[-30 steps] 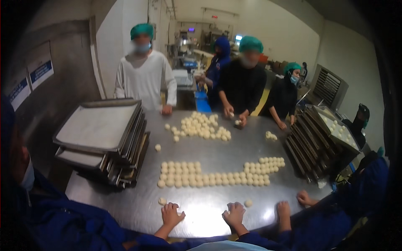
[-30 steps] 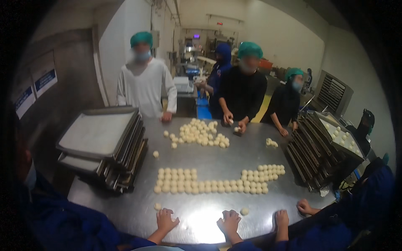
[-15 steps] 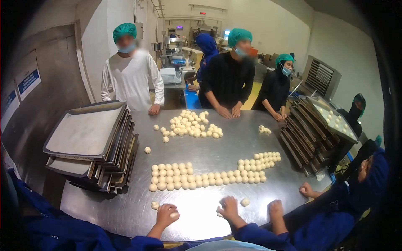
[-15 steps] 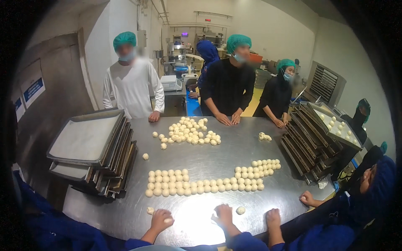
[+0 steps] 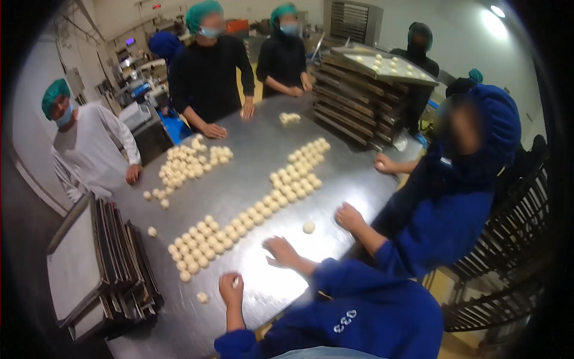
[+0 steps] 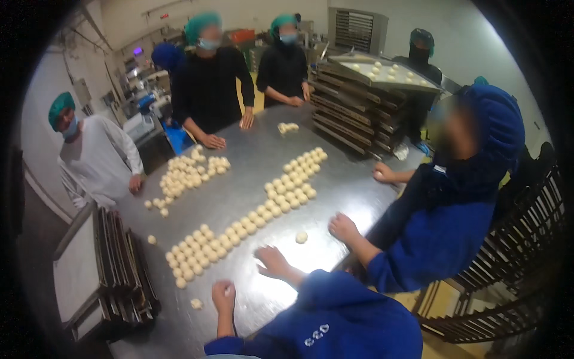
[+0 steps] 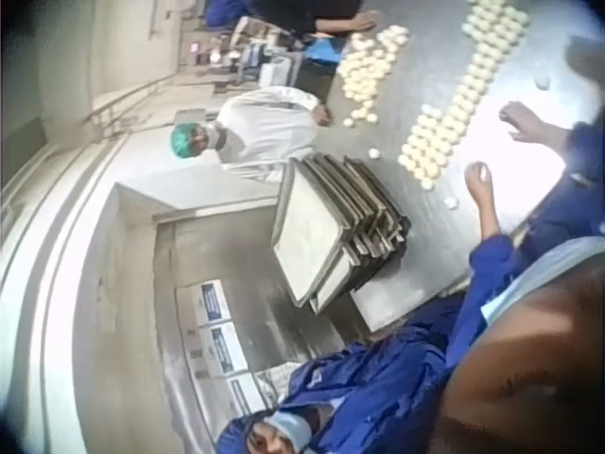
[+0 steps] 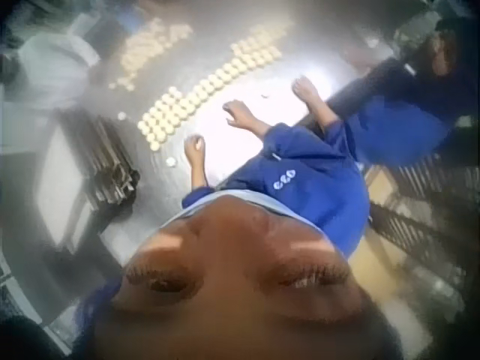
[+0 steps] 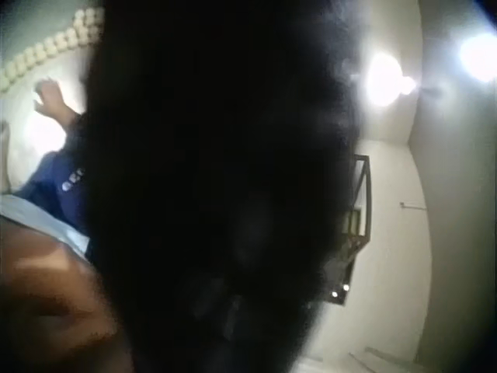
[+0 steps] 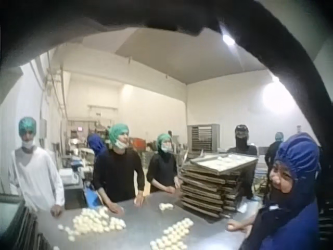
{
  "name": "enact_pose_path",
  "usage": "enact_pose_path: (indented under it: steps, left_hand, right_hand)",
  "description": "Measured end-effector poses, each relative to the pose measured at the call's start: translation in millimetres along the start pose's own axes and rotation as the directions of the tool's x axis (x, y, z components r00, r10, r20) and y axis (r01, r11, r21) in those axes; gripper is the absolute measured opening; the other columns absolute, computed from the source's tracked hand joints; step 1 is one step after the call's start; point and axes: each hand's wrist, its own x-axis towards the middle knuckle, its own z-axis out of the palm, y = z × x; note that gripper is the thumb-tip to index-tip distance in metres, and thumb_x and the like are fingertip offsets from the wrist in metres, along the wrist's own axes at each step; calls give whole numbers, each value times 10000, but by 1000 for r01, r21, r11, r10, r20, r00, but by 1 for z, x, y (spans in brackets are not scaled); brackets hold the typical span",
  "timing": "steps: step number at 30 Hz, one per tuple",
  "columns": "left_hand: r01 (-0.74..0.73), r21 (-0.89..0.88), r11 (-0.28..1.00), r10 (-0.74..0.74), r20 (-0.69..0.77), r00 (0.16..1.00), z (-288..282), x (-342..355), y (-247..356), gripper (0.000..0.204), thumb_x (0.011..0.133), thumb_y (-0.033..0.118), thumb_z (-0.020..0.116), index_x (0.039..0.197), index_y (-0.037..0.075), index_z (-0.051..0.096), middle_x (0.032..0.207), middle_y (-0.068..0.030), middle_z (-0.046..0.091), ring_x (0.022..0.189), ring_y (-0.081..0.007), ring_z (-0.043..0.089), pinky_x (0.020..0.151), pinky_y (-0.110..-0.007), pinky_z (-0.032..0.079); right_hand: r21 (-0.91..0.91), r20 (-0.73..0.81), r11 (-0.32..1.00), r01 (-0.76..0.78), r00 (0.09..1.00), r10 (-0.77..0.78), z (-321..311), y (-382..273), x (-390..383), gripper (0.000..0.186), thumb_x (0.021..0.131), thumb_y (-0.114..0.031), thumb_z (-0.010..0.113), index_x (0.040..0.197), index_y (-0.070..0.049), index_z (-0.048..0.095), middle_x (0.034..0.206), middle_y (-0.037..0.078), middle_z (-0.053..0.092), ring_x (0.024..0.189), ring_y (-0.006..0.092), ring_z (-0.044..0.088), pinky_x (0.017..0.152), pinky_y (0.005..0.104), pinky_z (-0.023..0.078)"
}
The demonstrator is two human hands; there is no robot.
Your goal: The person moves small white dough balls by hand on a large metal table, arranging them into rows and groups alongside several other bakery workers.
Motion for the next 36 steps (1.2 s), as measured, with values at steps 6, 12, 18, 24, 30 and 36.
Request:
enact_pose_path:
  steps: [6,12,18,24,30,36]
  left_hand:
    - [-80,-230,970,134,231,964,-10,-45,34,89,725,58,764,798,62,713,918,-117,718,975,-330,663,898,-401,507]
    - [-108,6,994,108,-26,994,-25,-8,8,74,732,51,724,793,41,684,910,-128,695,921,-334,636,841,-415,494]
    - [-108,-149,983,142,237,961,12,-51,30,142,737,110,768,861,55,723,954,-145,705,1015,-335,655,922,-396,510]
    - [-210,37,977,205,100,974,-24,-24,6,171,697,91,760,855,57,704,941,-138,690,923,-339,639,848,-410,511]
    - [25,-171,985,13,221,975,38,-22,29,117,733,60,746,846,65,714,954,-129,702,952,-317,650,878,-387,508]
    - [-32,-2,999,32,197,980,-29,-43,-12,170,731,154,797,883,122,727,955,-96,710,964,-309,655,871,-395,523]
  right_hand:
    - [355,124,935,9,991,-57,0,-34,-72,407,803,-121,635,1205,-65,652,924,118,679,926,315,640,847,422,488]
    - [4,23,989,-145,989,145,-24,-2,-18,213,752,-194,691,928,-87,638,894,102,653,937,327,593,831,472,438]
    - [232,36,972,39,998,-49,13,-42,-77,142,748,-166,695,873,-99,681,887,91,654,910,304,630,817,416,491]
    - [-107,8,994,26,1000,-25,-47,10,-55,168,752,-284,678,791,-123,652,885,86,590,884,302,568,741,432,450]
    - [269,-18,963,5,1000,0,17,-37,-44,121,777,-189,683,794,-78,637,814,129,604,874,330,576,767,453,452]
    - [-300,431,952,-51,883,183,-28,4,-51,63,744,-156,691,772,-101,682,948,78,673,923,297,618,784,455,493]
